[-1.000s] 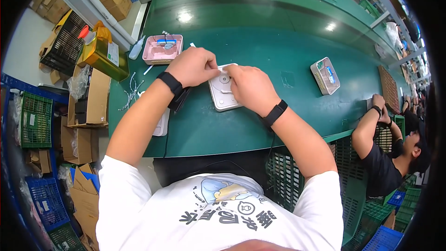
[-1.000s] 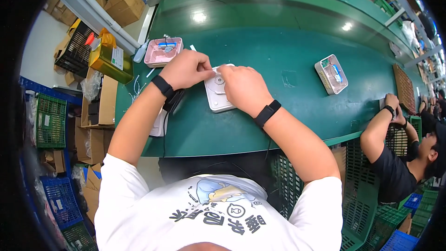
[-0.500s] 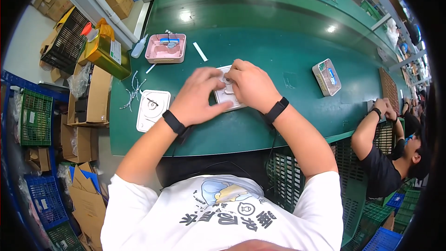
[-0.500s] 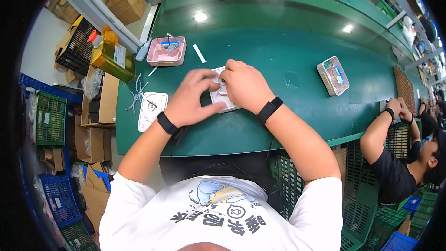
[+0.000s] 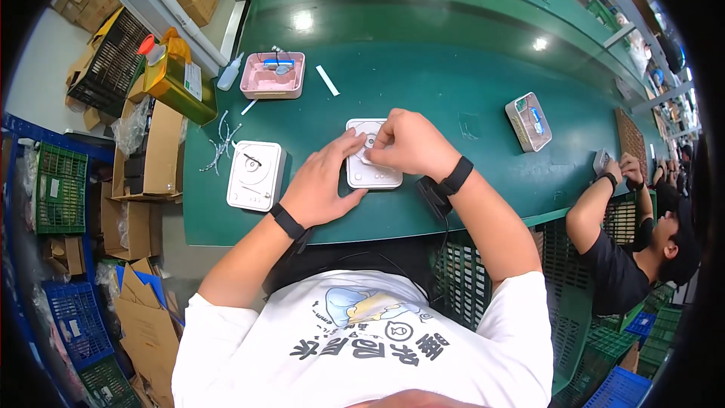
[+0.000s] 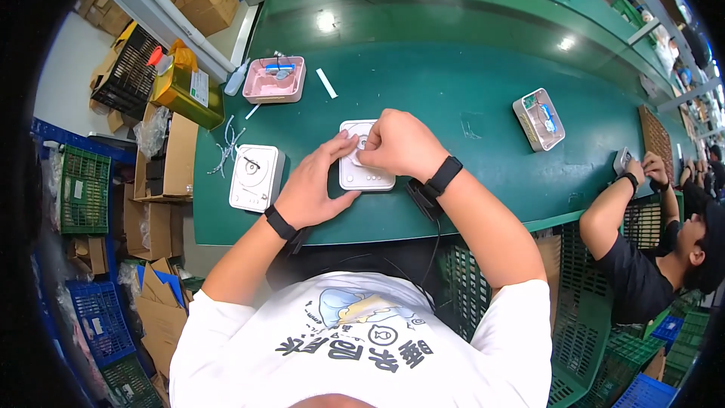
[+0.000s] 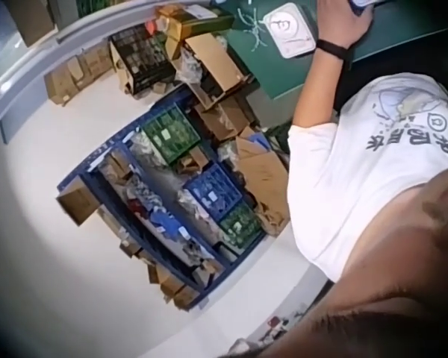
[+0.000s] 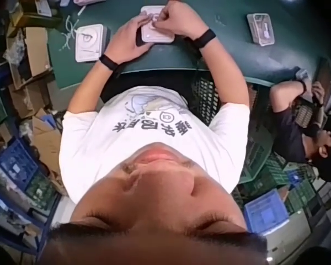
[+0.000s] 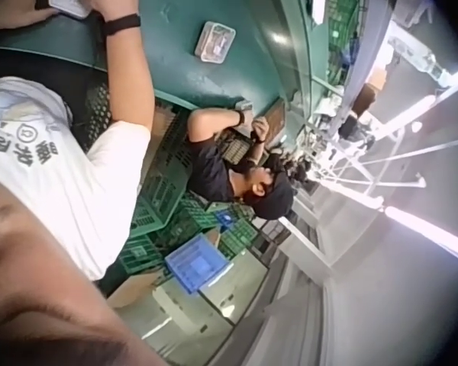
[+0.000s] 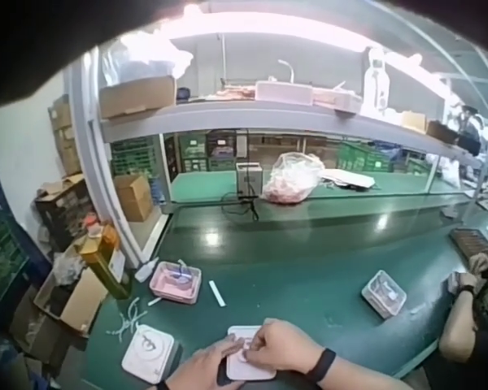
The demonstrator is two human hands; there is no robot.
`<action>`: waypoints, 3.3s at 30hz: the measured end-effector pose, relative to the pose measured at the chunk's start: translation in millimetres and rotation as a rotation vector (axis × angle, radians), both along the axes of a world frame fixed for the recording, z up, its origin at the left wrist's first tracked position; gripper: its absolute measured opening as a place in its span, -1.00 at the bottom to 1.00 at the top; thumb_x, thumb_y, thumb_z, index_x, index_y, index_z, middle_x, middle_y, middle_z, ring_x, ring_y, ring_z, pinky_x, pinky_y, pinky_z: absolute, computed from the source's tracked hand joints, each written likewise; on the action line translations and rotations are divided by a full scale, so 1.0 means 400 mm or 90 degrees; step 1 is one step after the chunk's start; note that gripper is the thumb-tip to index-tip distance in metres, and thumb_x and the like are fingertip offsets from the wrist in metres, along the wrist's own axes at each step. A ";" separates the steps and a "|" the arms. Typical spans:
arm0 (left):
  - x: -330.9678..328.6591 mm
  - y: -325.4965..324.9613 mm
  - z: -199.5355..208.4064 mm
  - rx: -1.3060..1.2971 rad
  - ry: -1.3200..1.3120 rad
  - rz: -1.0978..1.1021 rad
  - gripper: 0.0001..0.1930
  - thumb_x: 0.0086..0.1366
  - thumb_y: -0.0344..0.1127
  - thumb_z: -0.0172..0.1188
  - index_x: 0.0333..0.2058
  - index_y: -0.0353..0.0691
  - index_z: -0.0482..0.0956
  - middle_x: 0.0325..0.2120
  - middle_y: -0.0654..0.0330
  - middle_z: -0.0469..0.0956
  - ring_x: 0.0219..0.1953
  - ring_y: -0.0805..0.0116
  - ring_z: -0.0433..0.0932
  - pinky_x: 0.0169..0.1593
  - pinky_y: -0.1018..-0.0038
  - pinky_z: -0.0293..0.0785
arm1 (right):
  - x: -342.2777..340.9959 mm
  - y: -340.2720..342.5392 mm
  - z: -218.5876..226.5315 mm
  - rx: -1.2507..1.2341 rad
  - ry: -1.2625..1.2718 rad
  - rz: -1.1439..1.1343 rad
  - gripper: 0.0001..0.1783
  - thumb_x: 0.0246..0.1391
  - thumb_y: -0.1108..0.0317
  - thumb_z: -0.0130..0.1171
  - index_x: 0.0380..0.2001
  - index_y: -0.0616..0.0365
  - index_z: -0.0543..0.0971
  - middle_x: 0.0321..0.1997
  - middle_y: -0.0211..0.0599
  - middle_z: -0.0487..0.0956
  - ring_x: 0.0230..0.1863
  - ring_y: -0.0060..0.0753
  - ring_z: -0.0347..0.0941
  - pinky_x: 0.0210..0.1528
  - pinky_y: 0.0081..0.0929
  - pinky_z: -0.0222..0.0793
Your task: The person takes a white plastic component from a crate and places it on the table. They then pick up a white strip and press it into a circular groove on the component, repeating this process for several others before placing them into a container.
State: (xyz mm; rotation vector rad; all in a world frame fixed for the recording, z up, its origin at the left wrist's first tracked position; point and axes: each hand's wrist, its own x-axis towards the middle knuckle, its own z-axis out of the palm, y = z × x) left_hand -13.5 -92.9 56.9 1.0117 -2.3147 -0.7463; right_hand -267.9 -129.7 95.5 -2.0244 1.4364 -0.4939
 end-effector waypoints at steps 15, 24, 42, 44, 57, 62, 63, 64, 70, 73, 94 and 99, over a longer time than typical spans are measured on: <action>-0.013 -0.051 0.060 0.034 -0.043 -0.062 -0.08 0.11 -0.32 0.73 0.47 -0.23 0.53 0.50 -0.03 0.56 0.59 -0.17 0.46 0.55 0.01 0.53 | -0.047 0.005 -0.002 0.015 -0.055 0.005 -0.83 -0.04 0.37 0.51 -0.40 0.11 0.68 -0.18 -0.22 0.74 -0.17 -0.04 0.72 -0.09 -0.10 0.68; -0.029 -0.036 0.077 -0.046 -0.215 -0.074 -0.18 0.09 -0.17 0.67 0.37 -0.19 0.68 0.45 -0.01 0.61 0.50 -0.09 0.55 0.43 0.05 0.62 | -0.061 -0.022 -0.017 -0.130 -0.141 0.049 -0.83 0.01 0.44 0.49 -0.34 0.08 0.65 0.20 -0.14 0.73 0.16 0.11 0.66 0.12 -0.12 0.68; 0.010 -0.034 0.028 -0.091 -0.045 0.012 -0.60 0.35 -0.27 0.55 0.13 -0.17 0.83 0.24 0.07 0.80 0.46 -0.15 0.62 0.44 0.01 0.60 | -0.075 -0.044 -0.058 0.288 -0.175 0.116 -0.74 0.16 0.32 0.55 -0.35 0.15 0.61 -0.28 -0.30 0.72 -0.21 -0.41 0.67 -0.21 -0.35 0.57; -0.003 -0.029 0.035 -0.065 -0.021 0.041 -0.76 0.33 -0.31 0.55 -0.06 -0.19 0.85 0.12 0.12 0.85 0.41 -0.13 0.67 0.41 0.03 0.63 | -0.069 -0.036 -0.055 0.295 -0.192 0.106 -0.72 0.18 0.30 0.55 -0.36 0.15 0.59 -0.37 -0.37 0.69 -0.29 -0.47 0.63 -0.25 -0.39 0.54; -0.039 -0.054 0.049 -0.023 -0.066 0.079 -0.71 0.22 -0.31 0.57 -0.08 -0.10 0.79 0.02 0.17 0.76 0.22 -0.04 0.71 0.27 0.02 0.66 | -0.063 -0.025 -0.066 0.188 -0.168 0.107 -0.72 0.20 0.28 0.50 -0.37 0.16 0.57 -0.43 -0.40 0.61 -0.36 -0.47 0.51 -0.26 -0.38 0.50; -0.023 -0.121 0.064 0.189 0.003 0.098 -0.58 0.23 -0.29 0.58 0.06 -0.14 0.74 0.21 0.07 0.64 0.21 -0.05 0.67 0.28 0.06 0.65 | -0.054 -0.027 -0.056 0.163 -0.153 0.101 -0.70 0.19 0.29 0.50 -0.39 0.15 0.55 -0.47 -0.42 0.56 -0.39 -0.45 0.49 -0.27 -0.38 0.49; -0.024 -0.113 0.064 0.149 -0.006 0.084 -0.54 0.24 -0.28 0.59 0.11 -0.14 0.71 0.25 0.03 0.61 0.21 -0.06 0.67 0.29 0.07 0.65 | -0.057 -0.029 -0.062 0.182 -0.150 0.101 -0.71 0.17 0.28 0.51 -0.35 0.15 0.56 -0.42 -0.38 0.58 -0.37 -0.43 0.49 -0.24 -0.37 0.51; -0.027 -0.106 0.063 0.105 -0.012 0.071 -0.49 0.24 -0.27 0.60 0.16 -0.15 0.69 0.30 -0.02 0.57 0.20 -0.07 0.67 0.30 0.09 0.65 | -0.063 -0.039 -0.067 0.198 -0.146 0.102 -0.71 0.16 0.28 0.52 -0.32 0.15 0.57 -0.36 -0.34 0.60 -0.34 -0.42 0.50 -0.22 -0.37 0.52; -0.011 0.001 0.047 -0.169 -0.111 0.067 -0.43 0.42 -0.22 0.50 0.34 -0.17 0.58 0.32 -0.06 0.59 0.21 -0.01 0.70 0.29 0.13 0.67 | -0.057 0.002 0.006 0.005 -0.154 0.102 -0.51 0.08 0.25 0.58 0.05 0.11 0.65 0.03 -0.18 0.65 -0.07 -0.19 0.60 0.03 -0.18 0.60; 0.025 -0.053 0.001 0.641 0.443 0.090 -0.41 0.60 -0.18 0.33 0.49 -0.22 0.45 0.35 -0.03 0.61 0.23 0.12 0.71 0.30 0.16 0.65 | -0.009 0.044 0.092 -0.286 -0.102 0.191 -0.12 -0.02 0.19 0.67 0.40 0.02 0.56 0.26 -0.09 0.58 0.20 0.07 0.59 0.27 0.05 0.56; 0.293 0.128 0.032 0.092 0.093 0.338 0.21 0.09 -0.21 0.79 0.62 -0.32 0.24 0.43 -0.23 0.41 0.41 -0.26 0.51 0.48 0.01 0.50 | -0.451 0.004 0.017 -0.280 0.620 -0.496 -0.02 0.17 -0.05 0.65 0.49 0.25 0.48 0.51 0.15 0.54 0.45 0.22 0.54 0.38 0.17 0.59; 0.262 0.083 0.032 0.019 -0.002 0.216 0.49 -0.07 -0.19 0.85 0.72 -0.30 0.01 0.53 -0.28 0.34 0.45 -0.36 0.50 0.54 -0.05 0.45 | -0.011 0.110 0.109 -0.059 -0.028 -0.011 -0.48 0.30 0.19 0.56 0.24 0.13 0.70 0.36 0.12 0.63 0.38 0.26 0.57 0.42 0.02 0.55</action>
